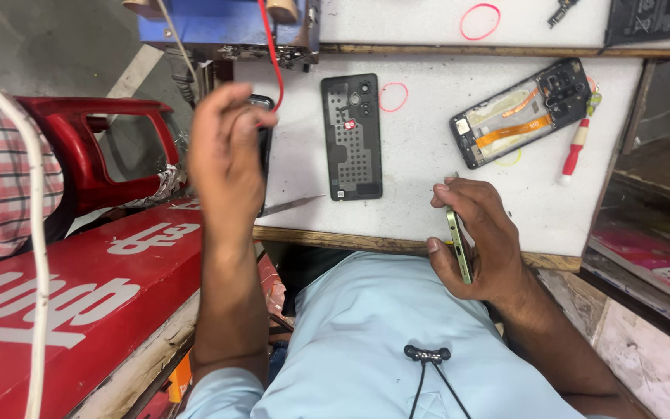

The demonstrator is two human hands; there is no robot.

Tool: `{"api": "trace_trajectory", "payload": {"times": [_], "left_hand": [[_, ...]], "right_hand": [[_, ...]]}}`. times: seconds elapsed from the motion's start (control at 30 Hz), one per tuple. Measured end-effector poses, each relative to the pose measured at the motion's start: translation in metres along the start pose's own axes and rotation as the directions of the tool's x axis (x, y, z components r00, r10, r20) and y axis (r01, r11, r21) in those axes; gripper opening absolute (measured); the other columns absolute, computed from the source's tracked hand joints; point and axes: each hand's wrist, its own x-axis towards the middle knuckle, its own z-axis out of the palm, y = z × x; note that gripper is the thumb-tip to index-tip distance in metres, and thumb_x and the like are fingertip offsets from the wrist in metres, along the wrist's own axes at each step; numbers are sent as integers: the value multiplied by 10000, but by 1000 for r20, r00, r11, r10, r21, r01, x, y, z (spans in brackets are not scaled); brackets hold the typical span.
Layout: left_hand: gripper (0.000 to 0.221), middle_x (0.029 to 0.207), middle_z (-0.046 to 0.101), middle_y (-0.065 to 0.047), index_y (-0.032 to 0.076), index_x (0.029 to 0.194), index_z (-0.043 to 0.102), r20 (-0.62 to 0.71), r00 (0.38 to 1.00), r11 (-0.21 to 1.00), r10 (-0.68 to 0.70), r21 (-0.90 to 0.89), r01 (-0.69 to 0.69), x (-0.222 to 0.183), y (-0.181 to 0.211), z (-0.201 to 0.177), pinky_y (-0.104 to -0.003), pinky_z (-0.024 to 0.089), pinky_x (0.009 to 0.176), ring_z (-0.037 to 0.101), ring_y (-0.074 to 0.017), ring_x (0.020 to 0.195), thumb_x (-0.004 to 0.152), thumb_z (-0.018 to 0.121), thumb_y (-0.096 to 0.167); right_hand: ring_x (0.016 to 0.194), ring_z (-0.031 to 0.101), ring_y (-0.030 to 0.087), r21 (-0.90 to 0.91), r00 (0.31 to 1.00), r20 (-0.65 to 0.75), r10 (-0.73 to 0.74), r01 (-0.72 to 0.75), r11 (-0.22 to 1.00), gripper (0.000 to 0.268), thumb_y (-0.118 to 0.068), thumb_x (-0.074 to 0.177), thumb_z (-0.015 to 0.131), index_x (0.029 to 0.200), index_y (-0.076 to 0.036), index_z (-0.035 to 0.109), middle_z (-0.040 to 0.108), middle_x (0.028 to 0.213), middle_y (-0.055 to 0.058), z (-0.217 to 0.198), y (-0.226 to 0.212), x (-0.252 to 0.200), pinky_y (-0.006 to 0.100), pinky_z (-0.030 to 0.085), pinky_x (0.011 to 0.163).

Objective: The person works on a disassembled smartphone, using a red-handled screwdriver to manipulate internal components. They then handle a second smartphone, inserting a SIM card into its tray and placing it on the table. The person continues to adjust the first phone's internals and reposition parts on the workbench.

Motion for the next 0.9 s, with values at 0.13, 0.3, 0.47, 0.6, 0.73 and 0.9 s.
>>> {"api": "trace_trajectory", "payload": {"times": [0.13, 0.3, 0.47, 0.6, 0.73, 0.9], "left_hand": [[203, 1060, 729, -187, 27, 1207, 515, 117, 981, 893, -153, -410, 188, -43, 18, 2, -286, 556, 828, 690, -187, 885, 1149, 603, 200], [267, 1091, 737, -220, 34, 1191, 436, 322, 924, 754, -207, -549, 360, -69, 25, 30, -325, 638, 797, 751, -225, 936, 1092, 634, 183], [271, 1118, 747, -219, 0, 1236, 441, 445, 871, 742, -207, -509, 437, -68, 48, 49, -330, 645, 846, 753, -222, 966, 1089, 653, 81], [332, 1134, 742, -139, -12, 1298, 585, 532, 844, 984, 66, -174, 32, -55, 73, 54, -325, 648, 913, 762, -244, 1059, 979, 647, -80], [322, 1119, 714, -97, 26, 1133, 698, 579, 724, 903, 375, -52, -426, -41, 85, 64, -324, 645, 912, 755, -251, 1065, 857, 721, -138], [296, 1132, 711, -99, 21, 1129, 704, 630, 671, 878, 392, -37, -478, -38, 88, 74, -350, 638, 906, 733, -248, 1096, 865, 751, -103]], "right_hand": [[1167, 634, 310, 38, 1000, 30, 0, -1, 999, 677, 45, 759, 607, 1427, 17, 497, 641, 1171, 172, -7, -1, 5, 470, 485, 1157], [1169, 681, 358, 22, 991, 134, -23, 21, 1000, 754, 80, 639, 591, 1389, 8, 546, 699, 1209, 177, -17, 1, 15, 496, 509, 1134], [1208, 705, 338, 120, 987, 158, -33, 14, 993, 655, 79, 686, 672, 1323, -45, 586, 707, 1285, 151, -23, 2, 18, 474, 526, 1127], [1243, 691, 354, 178, 984, 174, -43, 11, 984, 656, 49, 680, 752, 1314, -30, 603, 693, 1317, 178, -31, 8, 17, 474, 525, 1123], [1244, 700, 333, 215, 987, 142, -70, 39, 976, 633, 44, 712, 766, 1322, -26, 611, 700, 1302, 163, -31, 13, 16, 458, 562, 1111], [1218, 715, 320, 228, 988, 129, -87, 56, 972, 611, 1, 743, 813, 1322, -30, 619, 712, 1277, 148, -28, 16, 17, 440, 592, 1085]]}}
